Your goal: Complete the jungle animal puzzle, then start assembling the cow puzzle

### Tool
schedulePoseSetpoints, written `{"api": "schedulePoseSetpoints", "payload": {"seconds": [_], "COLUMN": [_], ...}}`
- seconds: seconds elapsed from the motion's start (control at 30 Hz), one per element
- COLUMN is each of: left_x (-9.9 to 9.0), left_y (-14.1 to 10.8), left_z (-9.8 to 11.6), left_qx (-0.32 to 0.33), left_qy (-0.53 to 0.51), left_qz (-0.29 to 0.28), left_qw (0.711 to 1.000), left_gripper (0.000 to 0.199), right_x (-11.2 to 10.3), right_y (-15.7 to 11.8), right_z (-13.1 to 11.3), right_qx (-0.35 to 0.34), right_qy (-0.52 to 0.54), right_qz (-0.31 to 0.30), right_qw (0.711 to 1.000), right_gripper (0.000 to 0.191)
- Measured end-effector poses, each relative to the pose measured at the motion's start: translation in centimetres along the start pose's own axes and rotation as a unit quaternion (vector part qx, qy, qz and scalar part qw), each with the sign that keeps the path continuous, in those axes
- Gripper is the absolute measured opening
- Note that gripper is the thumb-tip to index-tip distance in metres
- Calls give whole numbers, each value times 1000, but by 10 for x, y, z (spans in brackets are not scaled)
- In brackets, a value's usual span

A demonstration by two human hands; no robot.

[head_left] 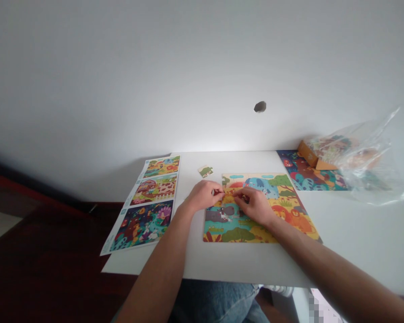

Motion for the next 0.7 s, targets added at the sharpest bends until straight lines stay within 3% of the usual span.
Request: {"api": "schedulePoseSetpoints", "payload": {"seconds": [0.2, 0.47, 0.7], "left_x": [3, 7, -1], "left_y": [-1, -2, -2], "left_z": [-3, 1, 4], "left_qx": [-5, 0, 6], "left_qy": [-5, -1, -34], "left_qz": [-8, -56, -8], "left_qw": [1000, 998, 999], "left_gripper": [19, 51, 45], "right_x": [3, 5, 4], "right_y": [1, 0, 0], "right_z": [5, 4, 0], "right_qx": [19, 22, 17], "right_qy": [-15, -48, -58], "right_qz": [-7, -21, -29], "right_qw": [1000, 998, 998], "right_gripper": [16, 17, 15]}}
Point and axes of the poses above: each hand's wrist, its own y-axis towards the middle knuckle, its own x-axis out of the palm, z = x × y, the point moved 6 cm from there along y, towards the middle knuckle, and after that the axes turned 8 degrees about x, right-handed, at the moved point
